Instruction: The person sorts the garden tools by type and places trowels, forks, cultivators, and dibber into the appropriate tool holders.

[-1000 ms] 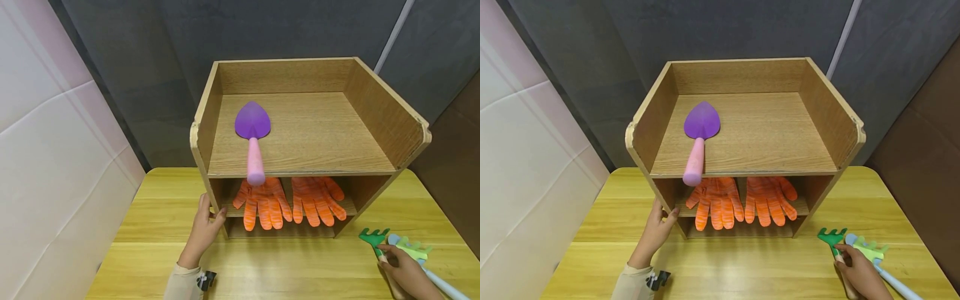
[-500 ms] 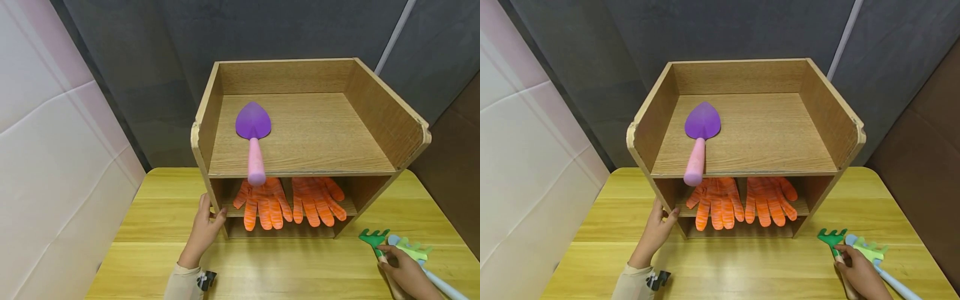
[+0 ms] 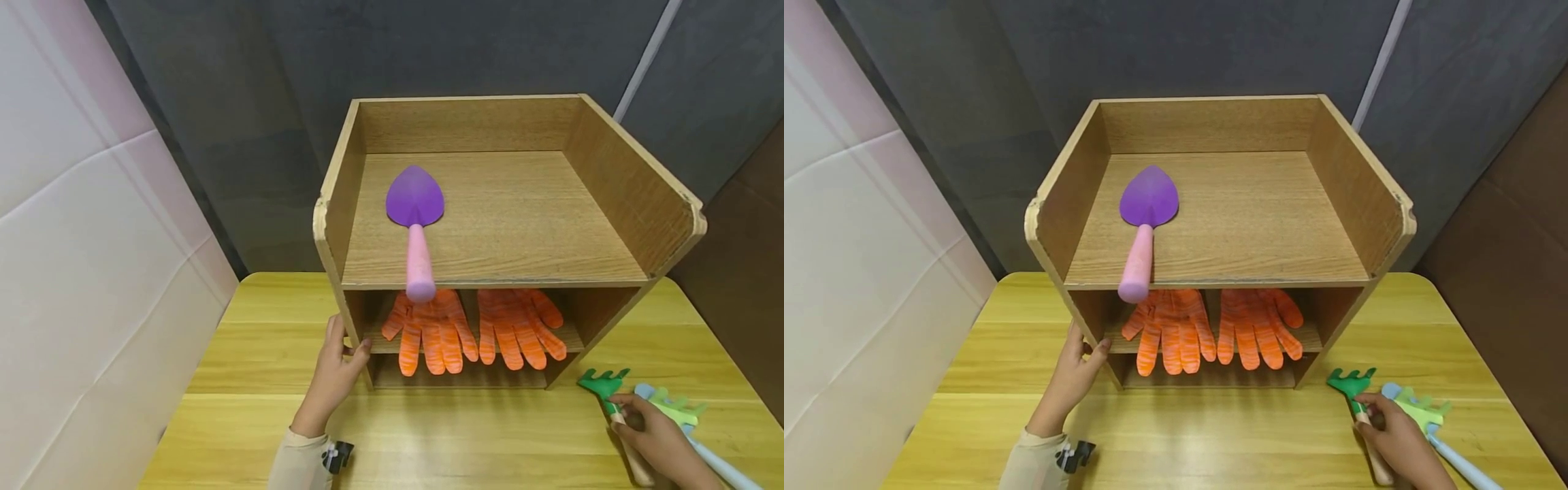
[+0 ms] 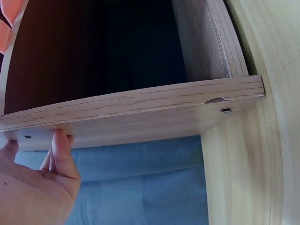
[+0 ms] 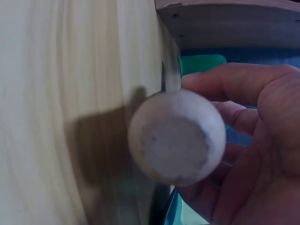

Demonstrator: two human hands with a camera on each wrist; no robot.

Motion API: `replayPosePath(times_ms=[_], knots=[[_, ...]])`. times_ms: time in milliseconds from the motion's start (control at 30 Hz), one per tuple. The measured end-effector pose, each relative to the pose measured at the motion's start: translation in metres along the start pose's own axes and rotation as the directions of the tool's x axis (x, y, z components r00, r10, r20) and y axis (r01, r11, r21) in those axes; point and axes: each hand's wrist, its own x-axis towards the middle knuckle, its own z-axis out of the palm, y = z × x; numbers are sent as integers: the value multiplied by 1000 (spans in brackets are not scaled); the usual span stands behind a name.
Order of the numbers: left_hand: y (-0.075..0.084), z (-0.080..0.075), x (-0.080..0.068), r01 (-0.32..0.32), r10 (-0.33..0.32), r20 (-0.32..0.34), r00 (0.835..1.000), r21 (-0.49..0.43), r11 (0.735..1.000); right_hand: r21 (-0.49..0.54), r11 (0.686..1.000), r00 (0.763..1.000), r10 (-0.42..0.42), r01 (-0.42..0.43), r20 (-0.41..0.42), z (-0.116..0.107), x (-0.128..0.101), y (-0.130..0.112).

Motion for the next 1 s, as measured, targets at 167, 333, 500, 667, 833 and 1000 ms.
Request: replayPosePath(times_ms=[167, 333, 500, 667, 833, 1000], knots=[[0, 0, 0, 8, -8, 1, 1000, -5, 1000, 76, 997, 999, -9, 6, 34, 1, -3, -6], [1, 0, 0, 7, -7, 5, 1000, -7, 1000, 112, 993, 998, -32, 25, 61, 5, -8, -9], [0, -1, 1, 3, -3, 10, 1000, -3, 1000, 143, 989, 995, -46, 33, 87, 10, -11, -15], [-2, -1, -2, 12, -12, 18, 1000, 3, 1000, 201, 979, 984, -64, 30, 165, 14, -21, -19], [-1, -1, 1, 13, -13, 36, 999, 0, 1000, 219, 971, 972, -142, 100, 185, 18, -29, -26], [-1, 0, 4, 7, -7, 43, 999, 0, 1000, 228, 958, 959, -218, 174, 183, 22, -35, -37]])
